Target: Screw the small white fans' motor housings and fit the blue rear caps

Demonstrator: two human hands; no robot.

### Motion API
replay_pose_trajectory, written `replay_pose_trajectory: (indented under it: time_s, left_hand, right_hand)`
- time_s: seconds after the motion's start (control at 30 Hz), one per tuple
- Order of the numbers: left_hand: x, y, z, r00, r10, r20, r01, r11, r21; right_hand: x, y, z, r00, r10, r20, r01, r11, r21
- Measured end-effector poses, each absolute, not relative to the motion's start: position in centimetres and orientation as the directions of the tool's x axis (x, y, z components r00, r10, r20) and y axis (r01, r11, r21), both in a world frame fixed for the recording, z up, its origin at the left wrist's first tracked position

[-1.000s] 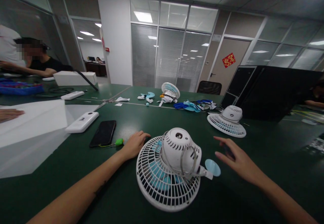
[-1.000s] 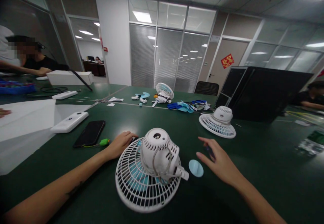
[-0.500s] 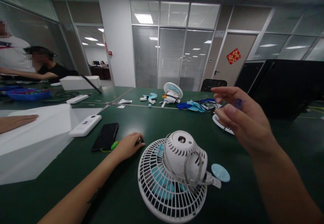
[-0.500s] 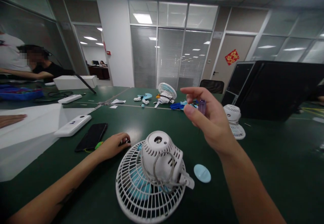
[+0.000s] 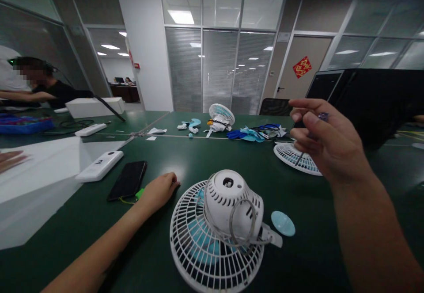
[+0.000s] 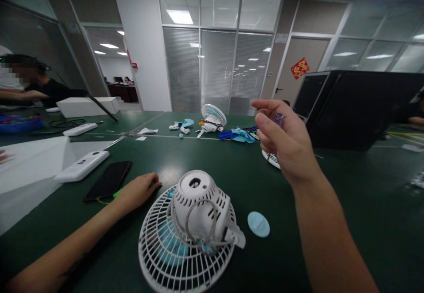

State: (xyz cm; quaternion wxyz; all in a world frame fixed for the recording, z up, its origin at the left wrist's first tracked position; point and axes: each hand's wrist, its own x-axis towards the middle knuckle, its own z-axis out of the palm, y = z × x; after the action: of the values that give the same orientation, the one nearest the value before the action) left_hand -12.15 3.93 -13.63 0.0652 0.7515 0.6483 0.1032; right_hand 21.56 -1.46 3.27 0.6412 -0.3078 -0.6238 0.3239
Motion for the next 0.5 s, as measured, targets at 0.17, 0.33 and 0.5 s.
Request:
replay_pose_trajectory:
  time_s: [0.17, 0.33, 0.5]
  left_hand:
    - [-12.1, 3.9, -13.3, 0.146, 0.981, 0.126, 0.942, -0.177, 0.285]
    - [-11.5, 3.4, -11.1, 0.225, 0.932, 0.285, 0.858, -0.328, 0.396]
    - [-8.5, 1.9, -5.7, 0.289, 0.838, 0.463, 0.741, -0.502, 0.447]
  right_hand:
    - [21.7, -0.8, 3.1, 0.013, 0.822, 0.569, -0.049, 0.569, -0.821]
    - [21.3, -0.7, 2.7, -0.018, 0.819, 0.573, -0.027, 0.573, -0.819]
    - [21.1, -0.6, 2.6, -0.042, 0.797, 0.602, -0.011, 0.603, -0.798]
